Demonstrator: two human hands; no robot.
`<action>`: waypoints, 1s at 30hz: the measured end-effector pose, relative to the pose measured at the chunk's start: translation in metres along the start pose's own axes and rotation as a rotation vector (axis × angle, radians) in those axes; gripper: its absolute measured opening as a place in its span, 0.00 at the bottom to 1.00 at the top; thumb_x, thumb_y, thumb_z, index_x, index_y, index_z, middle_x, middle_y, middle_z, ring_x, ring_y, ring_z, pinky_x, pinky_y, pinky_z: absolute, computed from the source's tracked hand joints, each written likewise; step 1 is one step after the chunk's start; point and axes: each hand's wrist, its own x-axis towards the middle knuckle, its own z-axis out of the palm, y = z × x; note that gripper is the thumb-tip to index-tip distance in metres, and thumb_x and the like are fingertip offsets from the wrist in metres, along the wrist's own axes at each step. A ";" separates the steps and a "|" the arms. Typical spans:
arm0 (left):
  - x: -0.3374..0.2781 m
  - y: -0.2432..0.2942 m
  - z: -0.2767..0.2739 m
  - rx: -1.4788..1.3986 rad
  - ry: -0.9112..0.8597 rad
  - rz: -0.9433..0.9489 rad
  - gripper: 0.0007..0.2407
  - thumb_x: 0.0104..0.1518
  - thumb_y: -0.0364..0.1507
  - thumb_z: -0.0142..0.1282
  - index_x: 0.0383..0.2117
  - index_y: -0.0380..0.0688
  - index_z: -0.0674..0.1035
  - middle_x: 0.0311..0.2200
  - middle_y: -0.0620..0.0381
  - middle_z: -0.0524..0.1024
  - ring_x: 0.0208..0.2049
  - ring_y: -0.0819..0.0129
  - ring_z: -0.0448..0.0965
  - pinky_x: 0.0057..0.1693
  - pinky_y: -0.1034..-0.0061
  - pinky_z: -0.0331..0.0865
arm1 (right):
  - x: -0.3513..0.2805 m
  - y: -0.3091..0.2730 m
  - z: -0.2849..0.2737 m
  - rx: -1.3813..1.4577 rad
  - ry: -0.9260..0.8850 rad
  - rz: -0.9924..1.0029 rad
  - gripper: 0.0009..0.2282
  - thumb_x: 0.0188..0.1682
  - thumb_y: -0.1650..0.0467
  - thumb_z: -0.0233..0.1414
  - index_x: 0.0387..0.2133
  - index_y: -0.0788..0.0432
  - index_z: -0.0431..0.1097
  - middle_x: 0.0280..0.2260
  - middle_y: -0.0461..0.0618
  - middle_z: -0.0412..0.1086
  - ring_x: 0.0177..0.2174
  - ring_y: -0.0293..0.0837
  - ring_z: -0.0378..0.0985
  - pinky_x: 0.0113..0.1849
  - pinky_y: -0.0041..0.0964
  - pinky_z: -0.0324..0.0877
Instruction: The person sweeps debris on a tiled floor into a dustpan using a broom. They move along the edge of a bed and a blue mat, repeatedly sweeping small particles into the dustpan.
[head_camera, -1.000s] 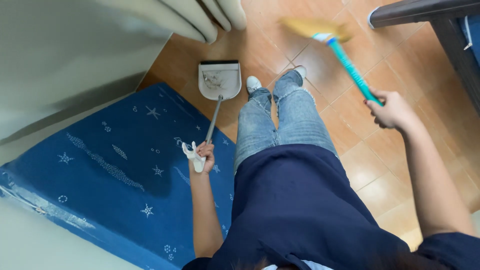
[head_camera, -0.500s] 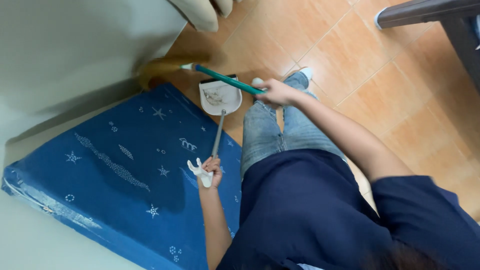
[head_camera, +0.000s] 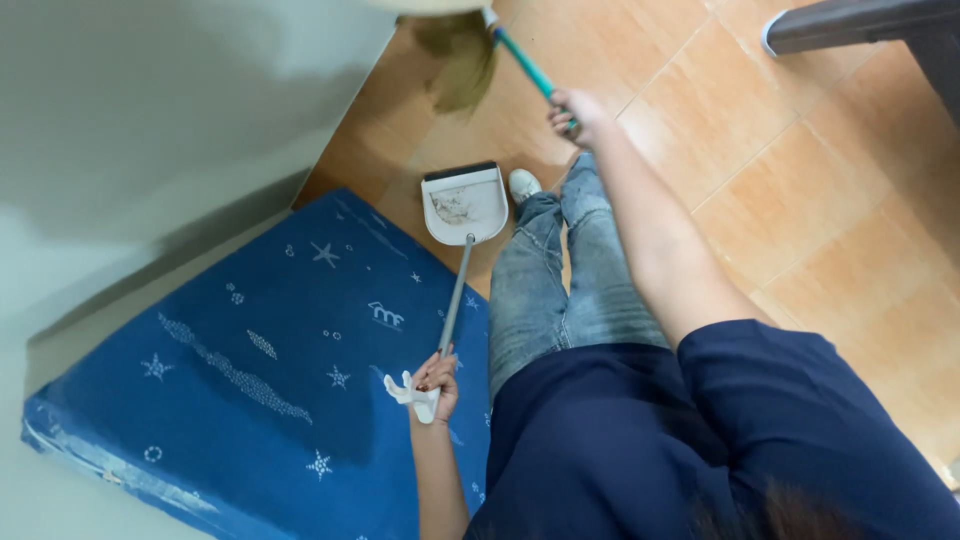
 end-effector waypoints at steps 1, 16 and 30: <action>0.002 0.001 0.003 0.006 0.007 -0.002 0.14 0.68 0.24 0.37 0.53 0.21 0.65 0.20 0.60 0.59 0.14 0.78 0.59 0.20 0.83 0.61 | -0.016 -0.010 0.003 0.008 0.003 -0.003 0.03 0.57 0.71 0.47 0.34 0.51 0.61 0.23 0.43 0.60 0.17 0.31 0.56 0.18 0.25 0.55; 0.021 -0.005 0.065 0.175 0.007 -0.101 0.14 0.69 0.24 0.37 0.53 0.20 0.66 0.21 0.59 0.60 0.14 0.78 0.60 0.21 0.83 0.62 | -0.166 0.070 0.040 0.283 0.229 -0.205 0.03 0.55 0.70 0.50 0.39 0.52 0.63 0.22 0.48 0.63 0.14 0.35 0.61 0.15 0.27 0.57; 0.014 -0.015 0.058 0.259 -0.008 -0.041 0.13 0.70 0.25 0.34 0.52 0.21 0.65 0.21 0.59 0.60 0.13 0.79 0.59 0.21 0.86 0.63 | -0.018 0.049 -0.010 0.775 -0.133 0.022 0.07 0.58 0.71 0.46 0.32 0.58 0.55 0.21 0.47 0.59 0.15 0.33 0.56 0.17 0.26 0.53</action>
